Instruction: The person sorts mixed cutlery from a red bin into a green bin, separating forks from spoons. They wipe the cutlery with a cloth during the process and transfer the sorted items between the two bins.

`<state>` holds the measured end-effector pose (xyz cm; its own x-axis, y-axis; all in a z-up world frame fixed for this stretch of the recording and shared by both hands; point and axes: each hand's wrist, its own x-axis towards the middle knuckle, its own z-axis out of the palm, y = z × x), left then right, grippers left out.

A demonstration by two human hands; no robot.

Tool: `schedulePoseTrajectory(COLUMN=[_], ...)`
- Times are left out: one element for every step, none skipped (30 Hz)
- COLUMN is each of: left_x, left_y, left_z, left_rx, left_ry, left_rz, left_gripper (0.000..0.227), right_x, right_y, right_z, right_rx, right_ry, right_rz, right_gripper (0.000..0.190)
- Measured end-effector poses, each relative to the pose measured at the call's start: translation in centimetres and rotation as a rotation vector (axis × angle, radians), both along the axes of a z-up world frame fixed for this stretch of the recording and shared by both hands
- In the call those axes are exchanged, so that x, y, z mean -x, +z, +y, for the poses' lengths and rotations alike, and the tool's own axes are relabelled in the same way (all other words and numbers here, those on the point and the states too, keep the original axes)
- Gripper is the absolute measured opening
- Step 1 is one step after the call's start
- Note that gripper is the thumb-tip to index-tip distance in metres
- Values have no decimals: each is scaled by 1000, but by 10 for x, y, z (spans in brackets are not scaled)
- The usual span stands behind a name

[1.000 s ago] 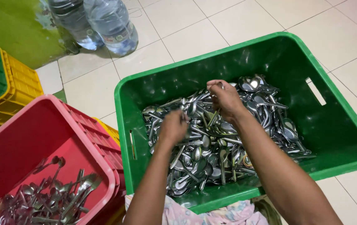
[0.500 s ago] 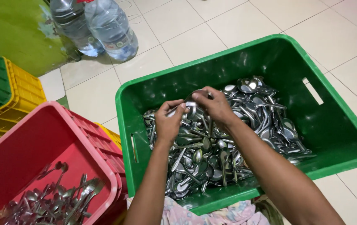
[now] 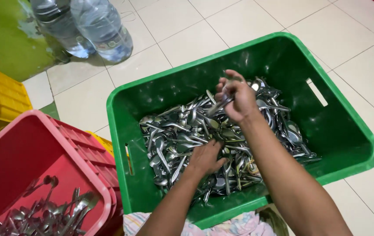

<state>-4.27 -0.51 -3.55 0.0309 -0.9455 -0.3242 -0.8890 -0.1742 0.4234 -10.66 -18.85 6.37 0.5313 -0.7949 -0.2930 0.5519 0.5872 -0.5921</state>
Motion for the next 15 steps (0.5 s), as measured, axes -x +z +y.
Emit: schedulePoseTrajectory(left_x=[3, 4, 4, 5, 1, -2, -5, -2, 1, 4, 7, 9, 12, 13, 15], left_y=[3, -3, -8, -12, -17, -21, -27, -3, 21, 45, 47, 50, 52, 64, 76], left_z=[0, 0, -1, -3, -4, -5, -2, -3, 0, 3, 4, 6, 5, 3, 3], left_rx=[-21, -25, -60, -96, -89, -127, -172, -172, -198, -224, -220, -226, -231, -224, -358], left_ry=[-23, -24, -40, -57, -69, -9, 57, 52, 73, 94, 99, 71, 37, 36, 373], left_rz=[-11, -8, -45, -82, -87, -30, 30, 30, 58, 86, 85, 61, 35, 33, 347], left_gripper=[59, 59, 52, 46, 46, 46, 46, 46, 46, 47, 47, 44, 42, 42, 38], right_x=[-2, -3, -5, -6, -5, -5, -5, -4, -4, -4, -5, -5, -4, -5, -6], right_y=[6, 8, 10, 13, 14, 15, 14, 13, 12, 10, 13, 16, 19, 19, 17], right_z=[6, 9, 12, 15, 13, 12, 15, 12, 12, 13, 16, 19, 20, 19, 20], right_rx=[35, 32, 42, 53, 60, 47, 28, 27, 34, 40, 45, 56, 70, 76, 80], right_ry=[78, 77, 119, 160, 148, 172, 204, 199, 218, 237, 242, 244, 239, 237, 249], right_rz=[28, 30, 42, 54, 51, 61, 75, 75, 81, 87, 86, 139, 191, 190, 224], right_gripper=[39, 39, 36, 33, 33, 33, 33, 33, 34, 35, 35, 34, 34, 34, 35])
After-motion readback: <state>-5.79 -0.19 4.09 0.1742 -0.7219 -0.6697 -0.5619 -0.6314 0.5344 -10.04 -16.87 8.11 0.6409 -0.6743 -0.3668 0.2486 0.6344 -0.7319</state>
